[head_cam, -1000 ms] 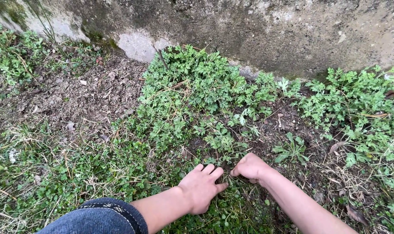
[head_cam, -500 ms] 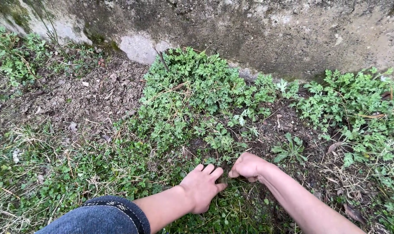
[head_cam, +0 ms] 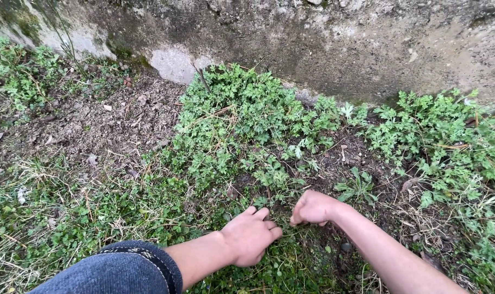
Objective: Manually pulling weeds from a garden bed next to a concrete wall and tossing them aside.
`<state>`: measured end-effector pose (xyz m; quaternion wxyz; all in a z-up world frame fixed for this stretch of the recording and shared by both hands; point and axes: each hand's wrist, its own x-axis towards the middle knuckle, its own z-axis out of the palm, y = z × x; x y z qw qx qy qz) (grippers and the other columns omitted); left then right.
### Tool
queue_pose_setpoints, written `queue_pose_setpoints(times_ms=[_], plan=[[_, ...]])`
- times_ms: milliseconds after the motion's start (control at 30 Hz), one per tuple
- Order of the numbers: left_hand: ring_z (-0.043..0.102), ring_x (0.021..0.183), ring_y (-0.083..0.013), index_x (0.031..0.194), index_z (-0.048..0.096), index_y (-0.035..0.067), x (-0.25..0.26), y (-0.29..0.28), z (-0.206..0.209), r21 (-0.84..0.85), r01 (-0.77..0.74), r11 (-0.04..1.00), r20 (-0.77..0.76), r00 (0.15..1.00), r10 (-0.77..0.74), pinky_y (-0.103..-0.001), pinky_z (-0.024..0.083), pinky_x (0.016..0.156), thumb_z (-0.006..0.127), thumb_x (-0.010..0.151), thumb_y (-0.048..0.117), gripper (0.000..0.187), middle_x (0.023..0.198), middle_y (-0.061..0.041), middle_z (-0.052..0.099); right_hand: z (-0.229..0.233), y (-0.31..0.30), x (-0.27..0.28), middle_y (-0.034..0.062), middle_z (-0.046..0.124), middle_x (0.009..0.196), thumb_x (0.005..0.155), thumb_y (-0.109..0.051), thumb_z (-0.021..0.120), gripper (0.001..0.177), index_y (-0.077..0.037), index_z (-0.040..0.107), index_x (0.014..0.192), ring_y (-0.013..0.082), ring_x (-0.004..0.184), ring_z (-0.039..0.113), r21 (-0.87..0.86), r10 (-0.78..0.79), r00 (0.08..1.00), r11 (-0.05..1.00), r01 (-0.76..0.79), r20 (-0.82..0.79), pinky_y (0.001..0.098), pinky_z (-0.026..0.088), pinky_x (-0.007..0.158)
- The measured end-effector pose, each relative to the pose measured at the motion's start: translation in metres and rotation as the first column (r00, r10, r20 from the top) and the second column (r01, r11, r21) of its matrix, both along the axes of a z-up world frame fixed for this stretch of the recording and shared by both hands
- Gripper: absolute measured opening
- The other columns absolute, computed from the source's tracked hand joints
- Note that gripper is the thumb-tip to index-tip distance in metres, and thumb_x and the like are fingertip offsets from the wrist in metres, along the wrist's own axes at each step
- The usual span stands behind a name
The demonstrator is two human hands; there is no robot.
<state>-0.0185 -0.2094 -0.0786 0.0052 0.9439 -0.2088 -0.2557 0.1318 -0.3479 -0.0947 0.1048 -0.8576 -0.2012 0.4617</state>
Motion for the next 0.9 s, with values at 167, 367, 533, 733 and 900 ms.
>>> queue_pose_setpoints(times_ms=[167, 367, 533, 733, 900], plan=[[0.047, 0.116, -0.0299, 0.154, 0.033, 0.004, -0.003, -0.004, -0.005, -0.075, -0.075, 0.994, -0.011, 0.997, 0.075, -0.045, 0.038, 0.100, 0.063, 0.090, 0.014, 0.071, 0.112, -0.014, 0.069, -0.010, -0.011, -0.005, 0.0018, 0.076, 0.121, 0.093, -0.012, 0.065, 0.015, -0.015, 0.079, 0.093, 0.0181, 0.123, 0.065, 0.073, -0.132, 0.972, 0.990, 0.120, 0.192, 0.0454, 0.038, 0.121], [0.034, 0.135, -0.0301, 0.148, 0.051, 0.019, 0.000, -0.008, -0.013, 0.086, -0.014, 0.996, -0.058, 0.998, 0.019, -0.051, 0.030, 0.112, 0.066, 0.093, 0.031, 0.059, 0.140, -0.007, 0.052, -0.012, -0.008, -0.014, -0.0018, 0.077, 0.096, 0.090, -0.018, 0.071, 0.008, -0.017, 0.077, 0.094, 0.0101, 0.089, 0.070, 0.290, -0.192, 0.939, 0.951, 0.106, 0.285, 0.0269, 0.059, 0.094], [0.027, 0.144, -0.0315, 0.150, 0.051, 0.026, -0.003, -0.007, -0.009, 0.156, 0.087, 0.984, -0.104, 0.992, -0.071, -0.052, 0.025, 0.116, 0.068, 0.093, 0.034, 0.060, 0.152, -0.007, 0.042, -0.009, -0.004, -0.016, -0.0008, 0.069, 0.114, 0.092, -0.007, 0.065, 0.021, -0.019, 0.077, 0.104, 0.0085, 0.085, 0.069, 0.372, -0.208, 0.882, 0.927, 0.040, 0.423, 0.0222, 0.062, 0.093], [0.030, 0.140, -0.0291, 0.148, 0.053, 0.025, -0.002, -0.009, -0.005, 0.175, 0.101, 0.979, -0.119, 0.990, -0.081, -0.049, 0.026, 0.115, 0.069, 0.093, 0.033, 0.058, 0.154, -0.007, 0.041, -0.014, -0.005, -0.017, -0.0022, 0.070, 0.112, 0.090, -0.006, 0.066, 0.030, -0.024, 0.074, 0.114, 0.0124, 0.110, 0.064, 0.157, 0.168, 0.892, 0.954, -0.254, 0.420, 0.0317, 0.049, 0.113], [0.034, 0.136, -0.0279, 0.147, 0.054, 0.023, -0.002, -0.008, -0.011, 0.159, 0.099, 0.982, -0.081, 0.993, -0.087, -0.048, 0.029, 0.112, 0.068, 0.092, 0.035, 0.058, 0.150, -0.007, 0.044, -0.015, -0.004, -0.023, -0.0026, 0.064, 0.120, 0.088, -0.028, 0.075, 0.033, -0.026, 0.069, 0.120, 0.0171, 0.125, 0.054, 0.027, 0.288, 0.851, 0.943, -0.332, 0.439, 0.0407, 0.038, 0.118]])
